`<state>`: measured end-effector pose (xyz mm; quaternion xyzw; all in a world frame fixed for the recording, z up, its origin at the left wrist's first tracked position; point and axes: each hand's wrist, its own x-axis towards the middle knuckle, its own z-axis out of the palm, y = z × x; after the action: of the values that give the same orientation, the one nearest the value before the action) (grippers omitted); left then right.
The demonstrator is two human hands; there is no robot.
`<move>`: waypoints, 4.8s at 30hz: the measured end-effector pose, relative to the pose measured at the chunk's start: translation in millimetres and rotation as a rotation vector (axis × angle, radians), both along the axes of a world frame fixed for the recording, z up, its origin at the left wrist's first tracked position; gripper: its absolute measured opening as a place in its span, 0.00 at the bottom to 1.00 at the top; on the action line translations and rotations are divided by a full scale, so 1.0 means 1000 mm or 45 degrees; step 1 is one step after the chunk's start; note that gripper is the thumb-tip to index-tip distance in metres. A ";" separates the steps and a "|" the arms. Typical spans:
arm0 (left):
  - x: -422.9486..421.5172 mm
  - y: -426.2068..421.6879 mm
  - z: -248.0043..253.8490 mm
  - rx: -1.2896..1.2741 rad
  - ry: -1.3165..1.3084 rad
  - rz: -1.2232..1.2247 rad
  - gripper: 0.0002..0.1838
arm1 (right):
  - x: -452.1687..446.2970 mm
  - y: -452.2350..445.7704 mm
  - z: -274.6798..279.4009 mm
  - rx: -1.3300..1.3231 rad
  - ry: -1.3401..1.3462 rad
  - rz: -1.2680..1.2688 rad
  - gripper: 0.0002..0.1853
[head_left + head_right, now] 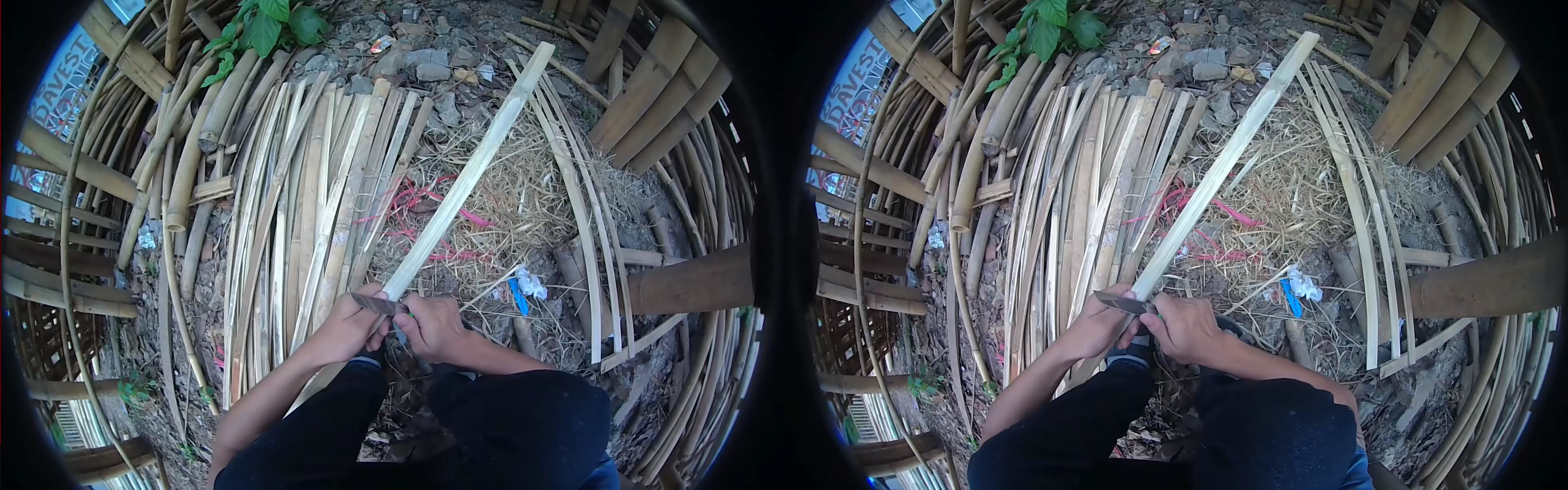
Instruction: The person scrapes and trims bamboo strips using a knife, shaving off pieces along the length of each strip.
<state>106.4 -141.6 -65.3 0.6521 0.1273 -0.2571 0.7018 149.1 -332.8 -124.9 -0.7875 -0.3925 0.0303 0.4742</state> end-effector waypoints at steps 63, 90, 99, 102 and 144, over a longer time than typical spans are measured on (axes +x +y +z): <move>-0.031 -0.001 -0.003 -0.068 0.035 0.095 0.23 | 0.004 -0.028 0.005 0.196 0.999 0.444 0.19; -0.030 -0.004 -0.006 0.064 0.041 0.209 0.23 | 0.004 -0.016 -0.019 -0.300 -0.522 -0.243 0.25; -0.028 -0.009 -0.001 0.049 0.160 0.154 0.19 | 0.031 -0.040 -0.016 -0.347 -0.824 -0.226 0.28; -0.029 -0.008 -0.001 0.063 0.164 0.170 0.19 | 0.038 -0.047 -0.019 -0.430 -0.865 -0.256 0.28; -0.045 -0.007 0.007 0.140 0.235 0.082 0.21 | 0.172 -0.134 -0.015 -0.587 -1.125 -0.603 0.28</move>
<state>61.5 -149.1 -58.5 0.6588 0.2261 -0.2859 0.6581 321.3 -466.9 -139.9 -0.8755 -0.3495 -0.3254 0.0735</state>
